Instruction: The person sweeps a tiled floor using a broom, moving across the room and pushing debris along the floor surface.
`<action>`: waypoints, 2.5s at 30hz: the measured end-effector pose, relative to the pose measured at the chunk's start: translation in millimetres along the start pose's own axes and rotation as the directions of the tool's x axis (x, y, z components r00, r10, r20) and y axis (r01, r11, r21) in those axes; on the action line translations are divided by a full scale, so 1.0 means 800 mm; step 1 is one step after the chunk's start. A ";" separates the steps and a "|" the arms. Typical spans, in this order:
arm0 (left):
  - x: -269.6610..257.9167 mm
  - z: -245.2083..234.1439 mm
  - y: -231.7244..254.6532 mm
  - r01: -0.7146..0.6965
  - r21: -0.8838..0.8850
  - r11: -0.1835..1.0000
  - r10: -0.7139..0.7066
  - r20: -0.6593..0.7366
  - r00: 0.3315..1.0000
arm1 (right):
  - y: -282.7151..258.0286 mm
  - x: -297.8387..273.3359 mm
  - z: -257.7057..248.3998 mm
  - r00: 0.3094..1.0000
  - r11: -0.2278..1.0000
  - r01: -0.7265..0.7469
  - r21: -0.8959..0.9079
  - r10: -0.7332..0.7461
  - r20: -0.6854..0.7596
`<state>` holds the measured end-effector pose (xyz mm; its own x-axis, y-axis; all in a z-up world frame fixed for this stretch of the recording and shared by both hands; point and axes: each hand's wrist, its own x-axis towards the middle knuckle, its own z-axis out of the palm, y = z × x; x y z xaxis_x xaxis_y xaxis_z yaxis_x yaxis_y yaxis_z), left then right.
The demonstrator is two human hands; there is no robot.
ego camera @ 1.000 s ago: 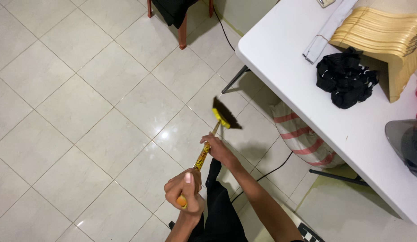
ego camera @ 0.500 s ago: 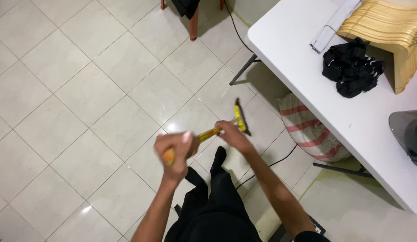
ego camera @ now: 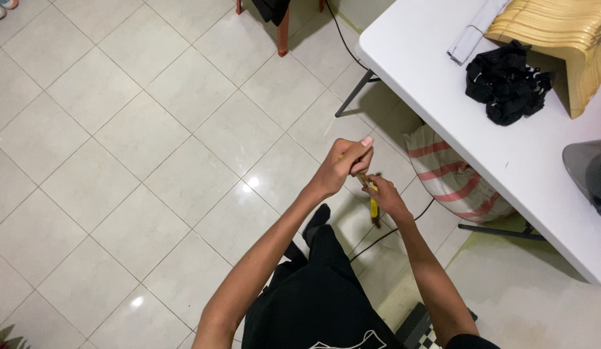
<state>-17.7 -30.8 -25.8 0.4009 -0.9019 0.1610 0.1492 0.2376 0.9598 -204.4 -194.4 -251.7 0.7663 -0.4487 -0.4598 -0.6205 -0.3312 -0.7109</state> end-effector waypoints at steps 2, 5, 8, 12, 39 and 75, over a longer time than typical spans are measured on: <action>0.005 0.002 -0.007 0.019 -0.050 0.999 -0.018 0.023 1.000 | 0.012 -0.002 0.013 0.994 0.997 0.078 0.008 -0.078 -0.076; 0.027 -0.003 -0.011 0.057 0.008 0.998 -0.058 0.055 0.997 | 0.013 0.005 0.007 0.978 0.989 0.146 0.025 -0.141 -0.153; 0.052 -0.010 -0.013 0.065 0.001 0.998 -0.065 0.088 0.994 | -0.005 0.016 0.001 0.973 0.993 0.112 -0.042 -0.118 -0.198; 0.084 -0.026 -0.019 0.060 0.094 0.994 -0.064 0.046 0.997 | -0.026 0.048 -0.005 0.964 0.985 0.112 -0.131 -0.140 -0.227; 0.176 -0.156 0.115 -0.049 0.302 0.952 0.080 -0.093 0.992 | -0.219 0.231 0.042 0.967 0.886 0.239 0.397 -0.253 -0.016; 0.194 -0.199 0.135 -0.047 0.306 0.951 0.023 0.080 0.997 | -0.291 0.250 0.091 0.950 0.865 0.306 0.397 -0.251 -0.184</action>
<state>204.7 -87.9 66.1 0.3310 -0.9220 0.2010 -0.1534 0.1576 0.9755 105.5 -146.5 -217.5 0.8533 -0.4962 -0.1603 -0.2366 -0.0944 -0.9670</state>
